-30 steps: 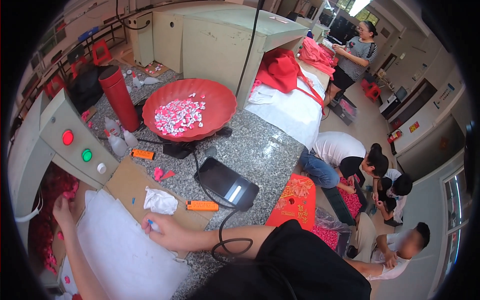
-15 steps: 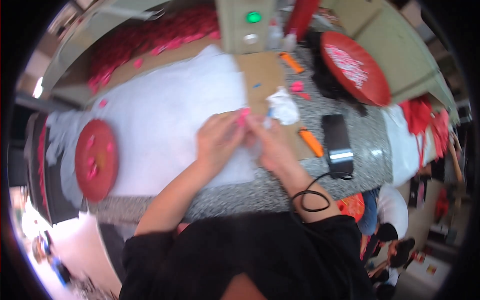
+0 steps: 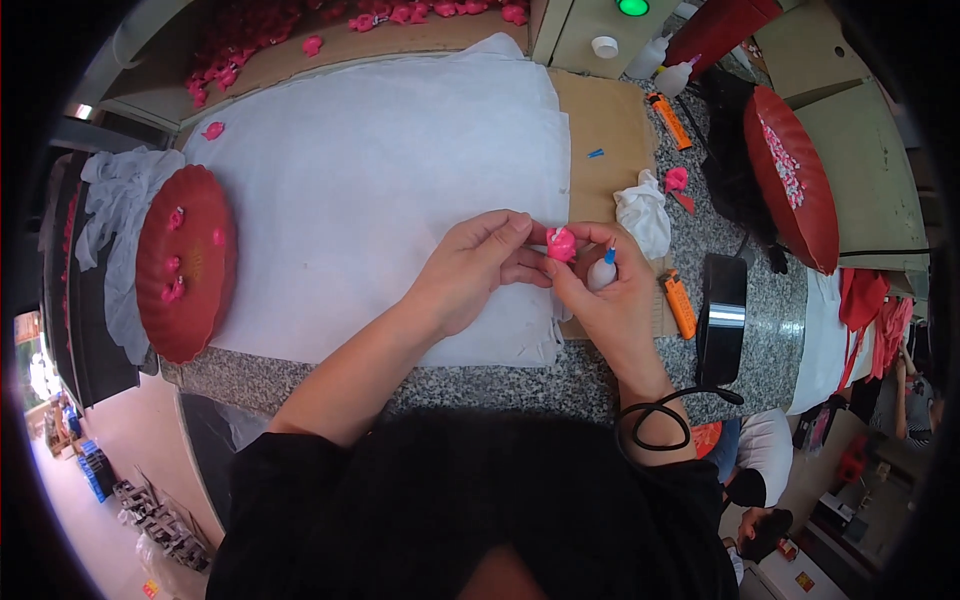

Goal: The person assembles figurines by picking up components, applying glue from a bottle onto each piece, and attaching detail parts by hand before placing them onto a plate.

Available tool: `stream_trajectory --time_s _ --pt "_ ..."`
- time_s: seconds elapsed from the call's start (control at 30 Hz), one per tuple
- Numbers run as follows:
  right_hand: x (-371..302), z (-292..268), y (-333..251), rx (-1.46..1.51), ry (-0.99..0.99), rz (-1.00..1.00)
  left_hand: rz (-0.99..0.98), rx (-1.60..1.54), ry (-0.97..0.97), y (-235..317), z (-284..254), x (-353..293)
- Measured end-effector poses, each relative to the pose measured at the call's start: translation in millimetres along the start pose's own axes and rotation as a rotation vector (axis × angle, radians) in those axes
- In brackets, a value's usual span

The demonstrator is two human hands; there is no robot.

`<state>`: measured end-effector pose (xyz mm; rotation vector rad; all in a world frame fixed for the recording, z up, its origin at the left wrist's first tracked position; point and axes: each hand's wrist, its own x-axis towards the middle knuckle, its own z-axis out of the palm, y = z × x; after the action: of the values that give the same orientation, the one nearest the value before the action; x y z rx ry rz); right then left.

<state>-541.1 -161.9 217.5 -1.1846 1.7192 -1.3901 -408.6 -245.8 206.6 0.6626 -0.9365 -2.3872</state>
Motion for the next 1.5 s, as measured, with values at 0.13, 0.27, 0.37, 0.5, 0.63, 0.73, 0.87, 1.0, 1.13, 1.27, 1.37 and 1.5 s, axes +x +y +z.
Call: stream_trajectory --time_s 0.13,0.27,0.37,0.5,0.63,0.73,0.87,1.0,1.13,1.27,1.37,1.5 --pt "1.3 2.5 -1.1 -0.240 0.013 -0.163 -0.054 0.044 -0.037 -1.8 -1.7 0.2" --pt "0.1 3.6 1.1 -0.213 0.018 -0.133 -0.072 0.035 -0.052 -0.4 -1.6 0.2" --pt "-0.9 3.7 1.4 -0.209 0.018 -0.145 -0.104 -0.005 -0.112 -0.2 -1.3 -0.9" --pt "-1.9 2.8 -0.7 -0.222 0.006 -0.146 -0.103 0.052 -0.104 -2.2 -2.1 -1.2" --pt "-1.7 3.5 -4.1 -0.245 -0.013 -0.194 -0.101 0.079 -0.108 -3.9 -4.7 -0.5" --pt "-1.9 4.3 0.4 -0.174 -0.013 -0.191 -0.099 0.051 -0.120 -1.7 -3.5 -1.0" --pt "-3.7 7.7 3.8 -0.076 -0.031 -0.082 -0.098 0.028 -0.079 -0.9 -1.9 -1.9" --pt "-5.8 9.6 3.4 0.070 -0.024 0.022 -0.083 0.009 -0.069 -4.5 -0.8 -1.7" --pt "-6.0 10.1 -1.0 0.096 -0.021 0.050 -0.095 0.049 -0.075 -1.2 0.2 -2.1" --pt "-8.1 11.1 -6.7 0.125 -0.028 0.081 -0.093 0.036 -0.077 -0.1 1.6 -3.5" --pt "-8.6 11.7 -4.9 0.112 -0.020 0.044 -0.102 0.036 -0.084 -1.0 1.3 -3.7" --pt "-8.7 12.3 -4.1 0.023 -0.033 0.026 -0.081 0.050 -0.047 -4.0 0.3 -3.5"
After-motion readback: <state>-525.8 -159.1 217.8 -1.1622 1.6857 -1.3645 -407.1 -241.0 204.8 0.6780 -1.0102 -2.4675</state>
